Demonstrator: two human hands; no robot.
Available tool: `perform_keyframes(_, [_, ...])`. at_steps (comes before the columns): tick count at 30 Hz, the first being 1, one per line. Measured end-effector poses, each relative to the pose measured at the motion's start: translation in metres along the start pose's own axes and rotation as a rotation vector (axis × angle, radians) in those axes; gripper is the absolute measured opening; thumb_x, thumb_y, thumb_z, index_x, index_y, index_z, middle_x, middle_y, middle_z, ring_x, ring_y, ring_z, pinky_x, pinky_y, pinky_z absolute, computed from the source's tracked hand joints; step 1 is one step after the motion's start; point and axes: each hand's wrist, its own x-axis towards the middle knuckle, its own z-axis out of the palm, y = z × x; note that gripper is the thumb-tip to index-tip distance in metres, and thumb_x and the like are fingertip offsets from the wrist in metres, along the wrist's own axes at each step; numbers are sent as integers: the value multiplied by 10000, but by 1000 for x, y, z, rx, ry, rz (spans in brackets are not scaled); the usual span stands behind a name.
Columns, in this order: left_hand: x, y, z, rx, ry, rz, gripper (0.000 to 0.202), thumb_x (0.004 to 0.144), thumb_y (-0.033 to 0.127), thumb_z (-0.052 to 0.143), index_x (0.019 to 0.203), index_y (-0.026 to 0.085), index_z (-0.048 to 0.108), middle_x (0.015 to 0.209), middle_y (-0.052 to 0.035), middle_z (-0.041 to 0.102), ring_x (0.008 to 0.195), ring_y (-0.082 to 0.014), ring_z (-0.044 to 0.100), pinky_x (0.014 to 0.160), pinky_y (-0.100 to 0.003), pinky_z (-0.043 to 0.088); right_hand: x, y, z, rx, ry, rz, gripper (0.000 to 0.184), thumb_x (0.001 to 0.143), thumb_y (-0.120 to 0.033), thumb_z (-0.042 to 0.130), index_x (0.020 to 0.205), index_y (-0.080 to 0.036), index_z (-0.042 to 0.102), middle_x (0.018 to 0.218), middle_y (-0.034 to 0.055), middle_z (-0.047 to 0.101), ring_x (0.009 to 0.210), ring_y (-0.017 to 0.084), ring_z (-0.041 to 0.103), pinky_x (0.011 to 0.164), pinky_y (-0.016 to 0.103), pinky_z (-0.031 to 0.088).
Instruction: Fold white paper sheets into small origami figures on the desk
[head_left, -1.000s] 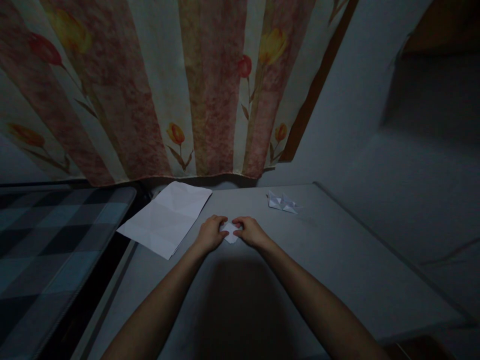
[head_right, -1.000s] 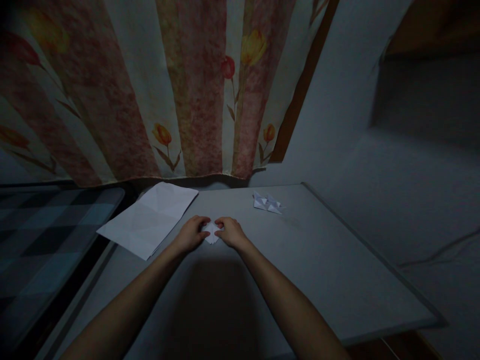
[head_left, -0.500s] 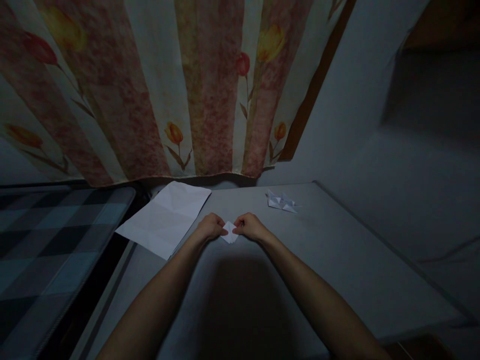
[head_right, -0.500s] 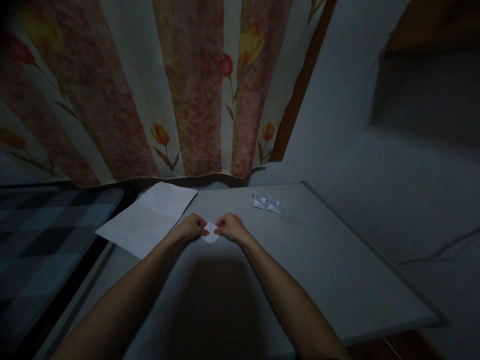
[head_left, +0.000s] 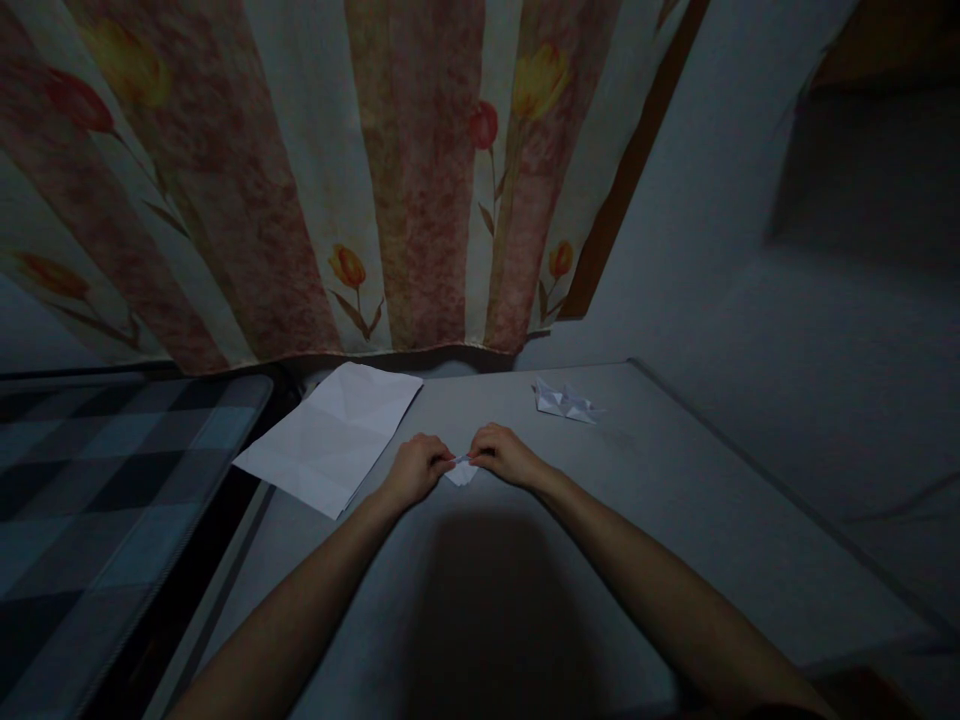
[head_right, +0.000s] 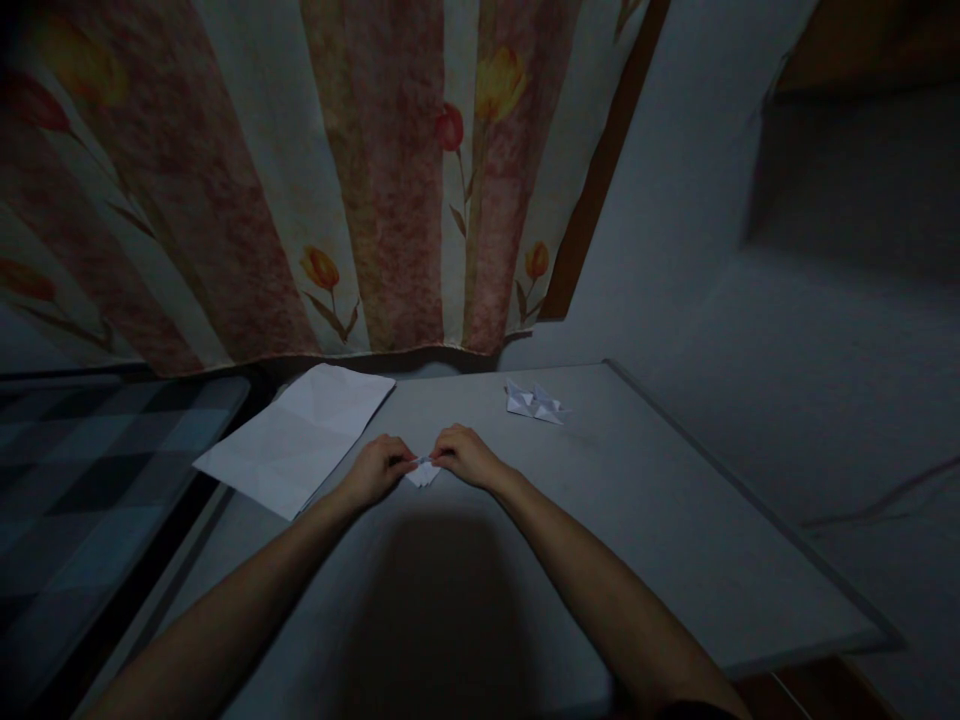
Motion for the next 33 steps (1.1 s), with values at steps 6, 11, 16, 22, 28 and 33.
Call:
perform_keyframes(6, [-13, -5, -8, 350, -83, 386, 259, 921, 240, 446, 973, 209, 698, 914, -77, 677, 894, -193, 545, 804, -340, 384, -13, -6, -3, -320, -59, -197, 160, 892, -197, 535, 866, -204, 693, 830, 49, 688, 847, 182, 542, 784, 317, 363])
perform_keyframes(11, [-24, 14, -21, 548, -172, 461, 322, 865, 123, 475, 1141, 213, 614, 1061, -74, 651, 979, -219, 495, 812, -370, 352, -26, -17, -6, -456, -119, -208, 259, 846, -147, 537, 1056, -223, 667, 1036, 66, 670, 933, 210, 513, 792, 346, 345])
perform_keyframes(16, [-26, 27, -22, 598, -152, 446, 227, 863, 318, 546, 1024, 181, 629, 1033, -87, 628, 987, -246, 485, 815, -383, 336, -32, -30, -8, -453, -114, -127, 283, 823, -260, 592, 1089, -193, 659, 1054, 88, 642, 981, 235, 503, 823, 368, 356])
perform_keyframes(22, [-24, 19, -7, 703, -93, 460, 251, 935, 298, 431, 1057, 150, 594, 898, -98, 639, 890, -233, 517, 776, -370, 339, -26, -35, -3, -509, -99, -121, 272, 874, -377, 574, 1005, -159, 672, 925, 103, 664, 885, 223, 547, 778, 340, 377])
perform_keyframes(28, [-20, 15, 0, 714, -35, 416, 159, 909, 152, 438, 976, 167, 581, 797, -74, 645, 803, -208, 561, 745, -345, 354, -22, -34, 4, -554, -36, -41, 194, 927, -266, 498, 981, -169, 657, 780, 82, 675, 738, 178, 587, 705, 280, 378])
perform_keyframes(33, [-17, 13, 5, 617, 48, 310, 218, 947, 268, 408, 875, 183, 595, 726, -49, 655, 708, -184, 585, 714, -327, 380, -22, -33, 4, -499, -16, 2, 132, 912, -250, 514, 912, -178, 625, 751, 57, 669, 697, 168, 601, 669, 260, 392])
